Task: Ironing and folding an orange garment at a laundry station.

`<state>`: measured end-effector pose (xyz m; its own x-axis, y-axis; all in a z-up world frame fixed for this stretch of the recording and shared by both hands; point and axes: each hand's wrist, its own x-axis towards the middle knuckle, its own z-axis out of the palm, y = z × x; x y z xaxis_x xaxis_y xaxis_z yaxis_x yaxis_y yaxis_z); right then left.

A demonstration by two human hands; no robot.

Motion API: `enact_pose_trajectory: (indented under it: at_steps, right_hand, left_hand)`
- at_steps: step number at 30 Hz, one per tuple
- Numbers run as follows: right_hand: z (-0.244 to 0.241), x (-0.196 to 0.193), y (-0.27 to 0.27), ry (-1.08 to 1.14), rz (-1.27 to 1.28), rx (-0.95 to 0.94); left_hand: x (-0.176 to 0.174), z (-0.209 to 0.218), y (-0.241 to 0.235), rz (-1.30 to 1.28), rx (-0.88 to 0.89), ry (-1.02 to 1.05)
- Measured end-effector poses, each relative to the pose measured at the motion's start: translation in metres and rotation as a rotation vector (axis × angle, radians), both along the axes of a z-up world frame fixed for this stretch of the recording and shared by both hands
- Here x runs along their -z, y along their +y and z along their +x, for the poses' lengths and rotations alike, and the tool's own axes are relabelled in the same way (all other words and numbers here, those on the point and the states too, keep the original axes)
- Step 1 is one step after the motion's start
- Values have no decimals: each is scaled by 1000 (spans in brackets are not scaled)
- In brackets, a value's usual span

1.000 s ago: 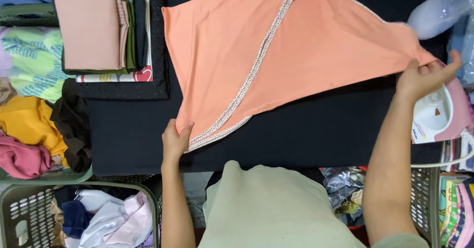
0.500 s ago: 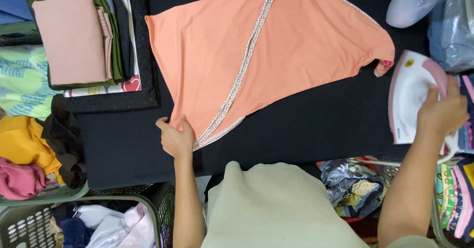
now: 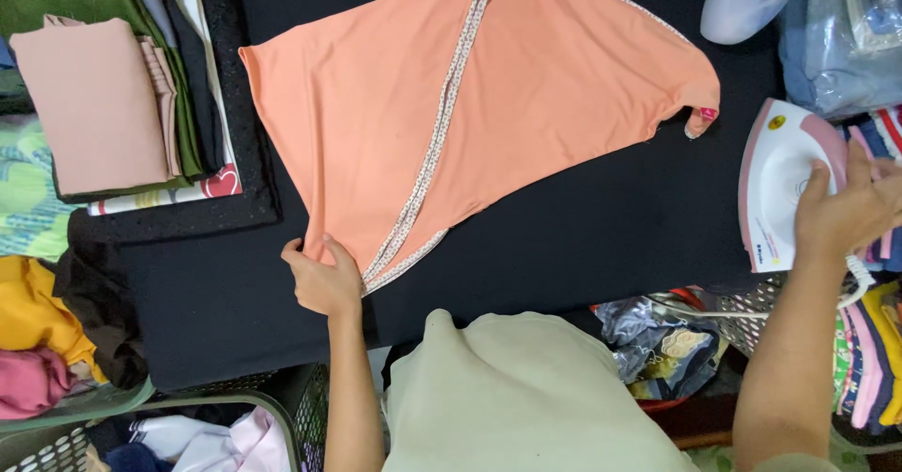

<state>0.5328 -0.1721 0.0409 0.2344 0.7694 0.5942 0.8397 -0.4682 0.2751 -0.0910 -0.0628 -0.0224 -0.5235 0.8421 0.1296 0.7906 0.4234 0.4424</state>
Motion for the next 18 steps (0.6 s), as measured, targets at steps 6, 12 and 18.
enact_pose_trajectory:
  at_steps: [6, 12, 18]
  right_hand:
    - [-52, 106, 76, 1509, 282, 53]
    - [-15, 213, 167, 735, 530, 36]
    - [70, 199, 146, 1002, 621, 272]
  left_hand:
    - [6, -3, 1, 27, -2, 56]
    - [9, -23, 10, -46, 24, -25]
    - [4, -49, 16, -183, 6, -398]
